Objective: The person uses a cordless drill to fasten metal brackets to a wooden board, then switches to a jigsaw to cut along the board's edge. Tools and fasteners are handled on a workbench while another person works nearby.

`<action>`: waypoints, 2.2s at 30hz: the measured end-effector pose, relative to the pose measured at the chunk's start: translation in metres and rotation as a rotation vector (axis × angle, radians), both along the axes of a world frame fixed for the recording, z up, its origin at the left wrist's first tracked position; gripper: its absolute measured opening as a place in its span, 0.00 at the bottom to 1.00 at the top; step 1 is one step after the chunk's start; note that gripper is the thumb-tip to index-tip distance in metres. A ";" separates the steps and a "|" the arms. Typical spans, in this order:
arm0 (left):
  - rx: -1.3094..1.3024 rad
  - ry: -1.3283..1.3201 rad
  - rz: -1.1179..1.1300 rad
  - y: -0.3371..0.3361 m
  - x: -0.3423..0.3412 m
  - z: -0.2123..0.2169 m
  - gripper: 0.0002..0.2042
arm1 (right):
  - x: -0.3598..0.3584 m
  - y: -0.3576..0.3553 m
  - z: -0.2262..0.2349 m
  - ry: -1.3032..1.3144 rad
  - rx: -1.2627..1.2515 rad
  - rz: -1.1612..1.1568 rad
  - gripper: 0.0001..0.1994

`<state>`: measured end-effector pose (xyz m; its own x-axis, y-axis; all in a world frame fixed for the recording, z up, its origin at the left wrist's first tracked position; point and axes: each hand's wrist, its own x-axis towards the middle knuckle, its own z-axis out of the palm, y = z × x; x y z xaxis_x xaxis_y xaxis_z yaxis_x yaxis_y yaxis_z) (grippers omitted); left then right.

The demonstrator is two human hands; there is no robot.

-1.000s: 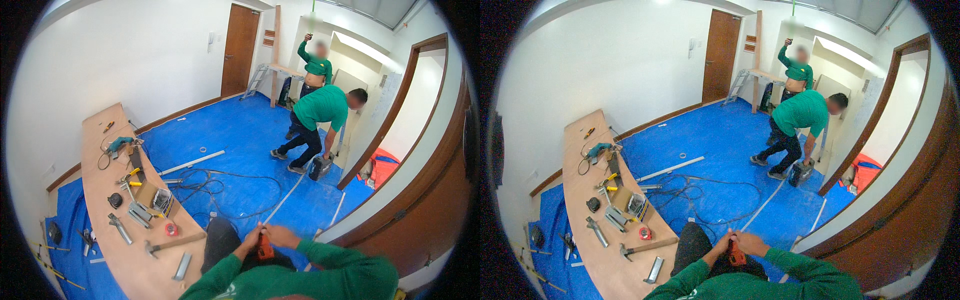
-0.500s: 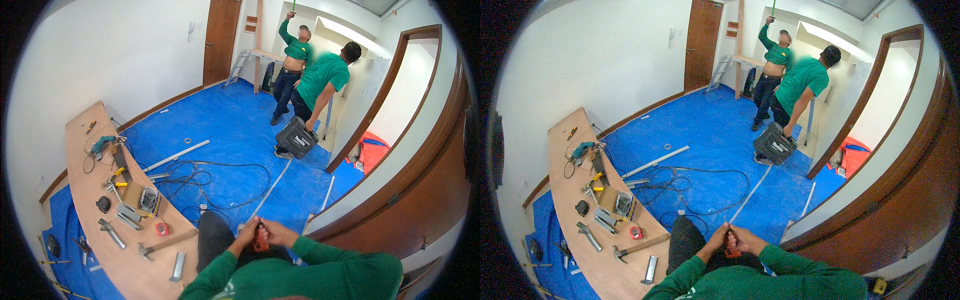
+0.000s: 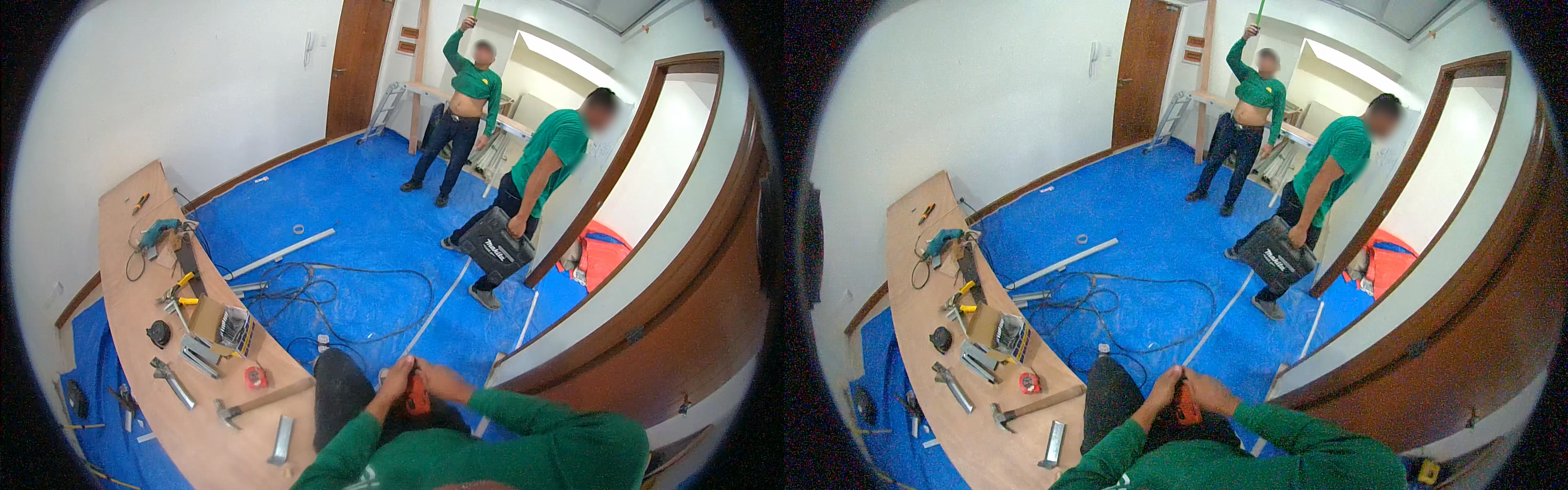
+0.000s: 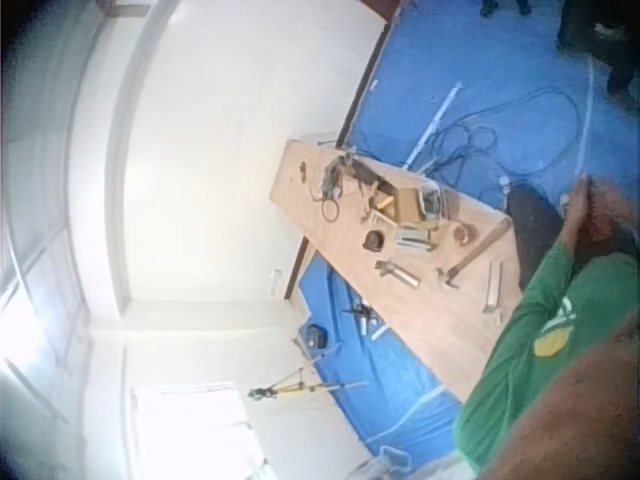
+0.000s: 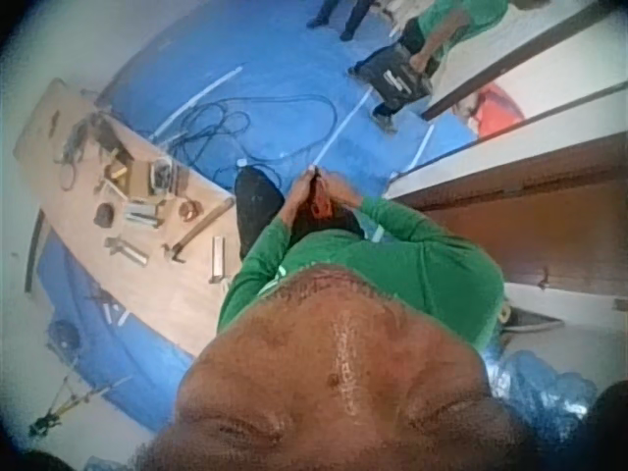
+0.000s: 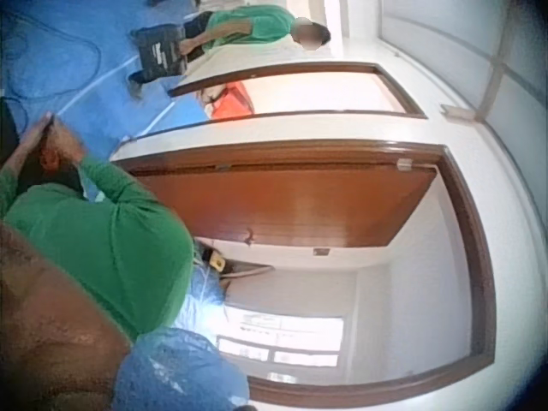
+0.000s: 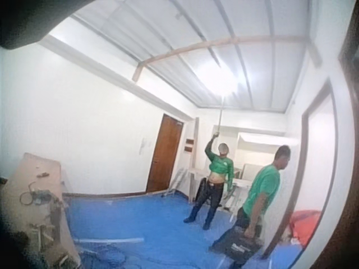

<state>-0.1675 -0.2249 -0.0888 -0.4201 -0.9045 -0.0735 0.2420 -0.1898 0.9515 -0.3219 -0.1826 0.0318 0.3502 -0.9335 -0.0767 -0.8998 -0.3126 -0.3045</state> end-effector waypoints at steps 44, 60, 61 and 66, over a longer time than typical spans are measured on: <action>0.189 0.025 -0.292 0.004 0.023 0.068 0.20 | -0.018 0.017 0.026 -1.213 0.915 -0.840 0.16; 0.146 0.006 -0.297 0.005 0.023 0.074 0.25 | -0.014 0.017 0.020 -1.342 0.860 -0.825 0.16; 0.147 0.022 -0.296 0.005 0.023 0.072 0.25 | -0.014 0.017 0.019 -1.340 0.860 -0.831 0.16; 0.107 -0.045 -0.290 0.005 0.022 0.061 0.24 | -0.014 0.012 0.011 -1.486 0.963 -0.936 0.14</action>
<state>-0.1451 -0.2195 -0.0274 -0.6540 -0.7333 -0.1859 0.1215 -0.3443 0.9310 -0.3362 -0.1701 0.0423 0.1201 -0.6681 -0.7343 0.4094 0.7071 -0.5765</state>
